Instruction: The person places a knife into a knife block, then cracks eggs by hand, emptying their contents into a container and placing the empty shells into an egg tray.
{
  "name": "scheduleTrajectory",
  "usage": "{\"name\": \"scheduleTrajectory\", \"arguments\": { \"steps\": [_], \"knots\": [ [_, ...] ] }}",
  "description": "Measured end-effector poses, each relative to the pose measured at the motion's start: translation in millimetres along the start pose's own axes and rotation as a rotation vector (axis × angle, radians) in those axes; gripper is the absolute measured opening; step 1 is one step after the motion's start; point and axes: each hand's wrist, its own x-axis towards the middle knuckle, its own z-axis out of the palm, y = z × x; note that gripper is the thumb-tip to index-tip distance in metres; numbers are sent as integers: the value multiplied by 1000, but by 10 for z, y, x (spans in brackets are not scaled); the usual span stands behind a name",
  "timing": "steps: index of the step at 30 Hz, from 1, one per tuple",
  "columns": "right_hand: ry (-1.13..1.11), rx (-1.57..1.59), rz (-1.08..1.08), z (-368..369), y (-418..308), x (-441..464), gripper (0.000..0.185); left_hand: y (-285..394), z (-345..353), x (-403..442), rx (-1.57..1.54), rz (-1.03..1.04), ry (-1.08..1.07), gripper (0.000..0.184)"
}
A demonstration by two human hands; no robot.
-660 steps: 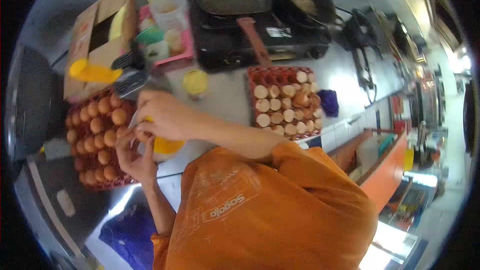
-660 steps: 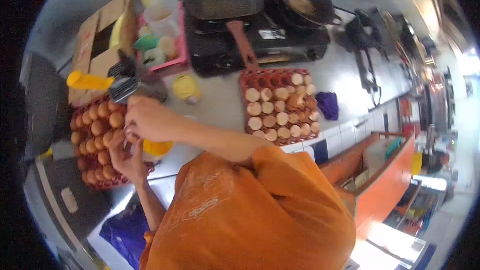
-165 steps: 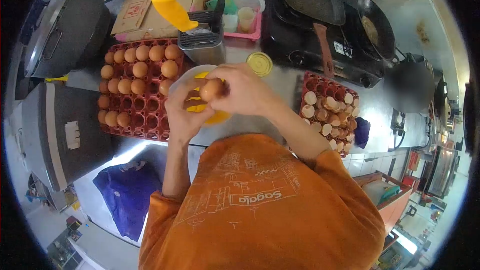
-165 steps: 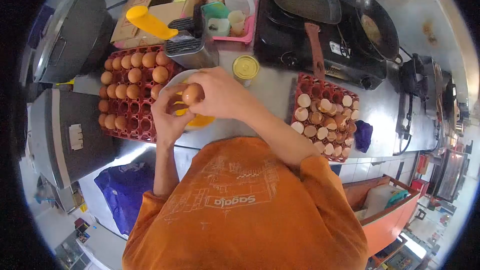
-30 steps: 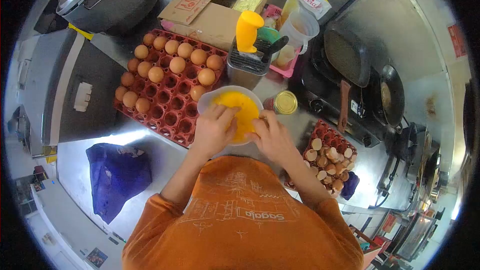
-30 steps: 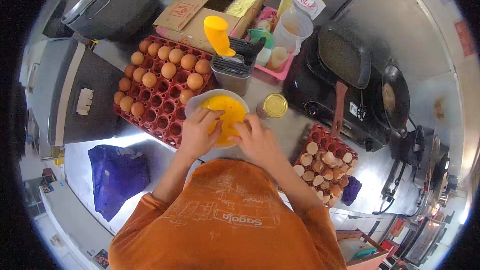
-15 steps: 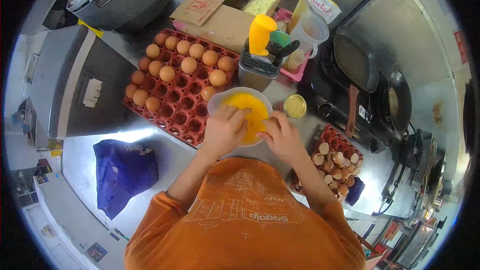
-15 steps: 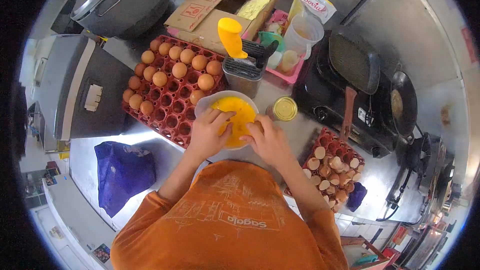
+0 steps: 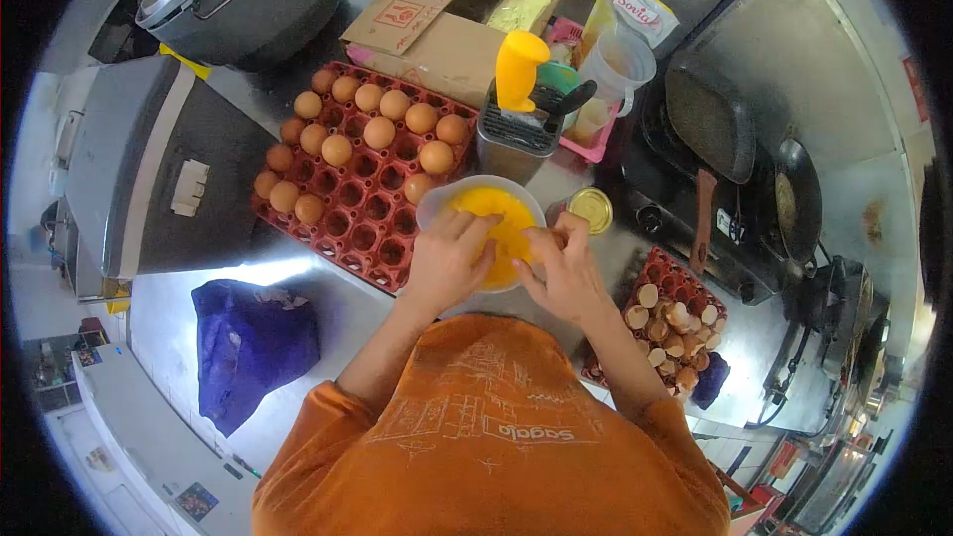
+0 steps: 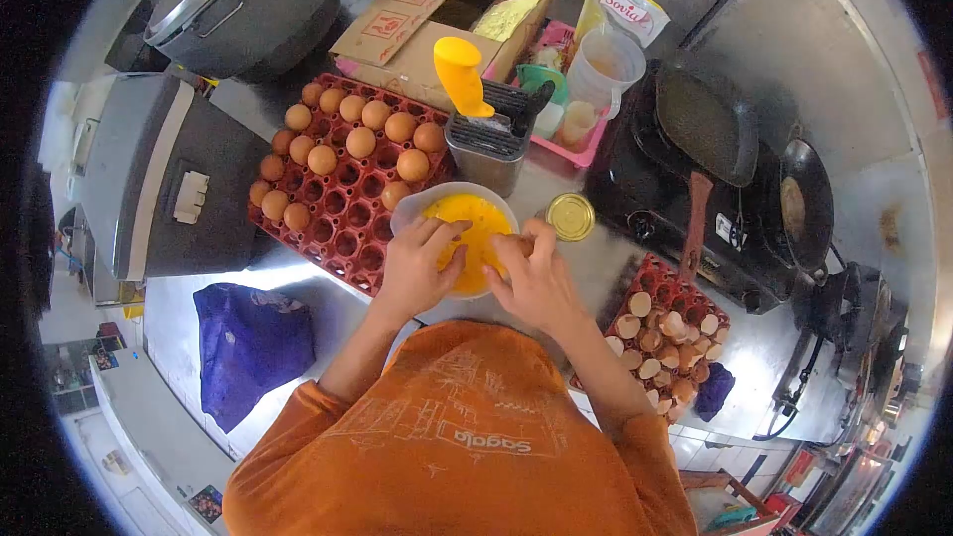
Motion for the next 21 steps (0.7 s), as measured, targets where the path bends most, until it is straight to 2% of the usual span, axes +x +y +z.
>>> {"name": "scheduleTrajectory", "arguments": {
  "steps": [2, 4, 5, 7, 10, 12, 14, 16, 19, 21],
  "knots": [
    [-23, 22, 1, -73, -59, 59, 44, 9, -34, -7, -24, -10, -6, 32],
    [-43, 42, 9, -151, -135, 147, 47, 58, -136, 17, -182, 5, -14, 37],
    [13, 115, -19, -178, -189, 213, 50, 71, -177, 34, -184, 8, -19, 37],
    [70, 183, -32, -201, -242, 296, 53, 87, -236, 65, -354, 71, -32, 49],
    [5, 346, 30, -204, -243, 362, 52, 75, -306, 67, -359, 54, -101, 54],
    [29, 385, -43, -184, -239, 400, 46, 5, -310, 59, -358, 72, -90, 54],
    [40, 406, -4, -206, -289, 431, 43, -19, -311, 67, -349, 84, -75, 53],
    [51, 425, 36, -207, -301, 441, 39, -17, -308, 73, -406, 10, -59, 45],
    [35, 415, 48, -204, -285, 445, 36, -9, -257, 74, -502, -51, -53, 43],
    [-43, 527, 128, -232, -298, 451, 33, -62, -221, 48, -568, -126, -69, 42]
  ]
}}
